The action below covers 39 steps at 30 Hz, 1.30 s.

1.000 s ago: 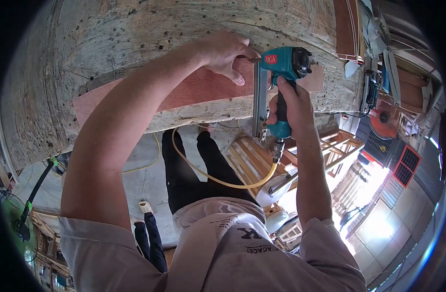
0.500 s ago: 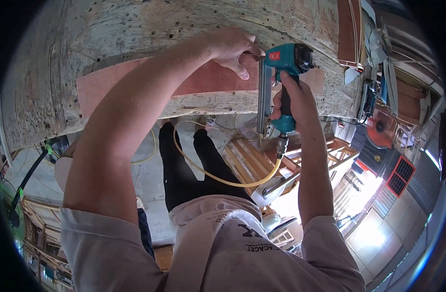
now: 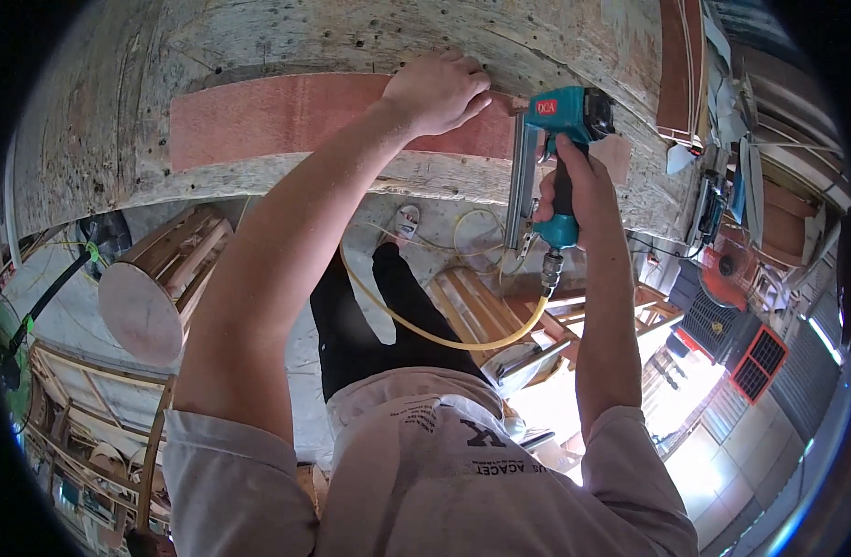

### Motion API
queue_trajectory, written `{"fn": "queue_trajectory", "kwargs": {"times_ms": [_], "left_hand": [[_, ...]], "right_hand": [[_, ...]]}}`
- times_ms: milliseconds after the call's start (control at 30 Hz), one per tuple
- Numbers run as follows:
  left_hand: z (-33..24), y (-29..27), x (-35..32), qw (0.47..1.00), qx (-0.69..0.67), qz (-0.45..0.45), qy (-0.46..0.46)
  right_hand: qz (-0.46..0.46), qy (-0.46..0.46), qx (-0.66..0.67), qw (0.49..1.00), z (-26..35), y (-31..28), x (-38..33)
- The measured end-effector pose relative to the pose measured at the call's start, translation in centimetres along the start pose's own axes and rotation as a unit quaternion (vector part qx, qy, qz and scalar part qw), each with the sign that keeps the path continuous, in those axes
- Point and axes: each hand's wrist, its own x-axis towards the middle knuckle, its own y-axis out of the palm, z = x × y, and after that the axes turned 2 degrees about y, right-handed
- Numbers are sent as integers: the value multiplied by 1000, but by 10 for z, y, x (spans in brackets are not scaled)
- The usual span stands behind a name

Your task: The person is seen manufacturing furniture by using a nail gun and a table saw to join and cut wood pieces.

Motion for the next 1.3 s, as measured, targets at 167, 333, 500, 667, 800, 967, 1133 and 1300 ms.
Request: {"fn": "queue_trajectory", "kwargs": {"times_ms": [167,333,500,667,800,967,1133,1300], "left_hand": [[1,3,-2,1000,21,3,5],[-1,3,0,1000,2,15,-11],[-4,-3,1,999,-13,35,-23],[1,3,-2,1000,15,-3,-9],[1,6,-1,1000,-4,4,-16],[0,5,-1,1000,7,0,-6],[0,6,-2,1000,6,7,-18],[0,4,-3,1000,2,-18,-9]], "right_hand": [[-2,-2,22,1000,-7,2,1],[-14,-19,1,1000,-7,4,-1],[-3,-20,-6,1000,-8,4,-3],[16,-13,-2,1000,-6,2,-5],[-3,-2,-10,1000,-9,7,-10],[-2,-4,-6,1000,-11,5,-10],[17,1,5,1000,-16,1,-14],[16,1,12,1000,-17,2,-16]]}}
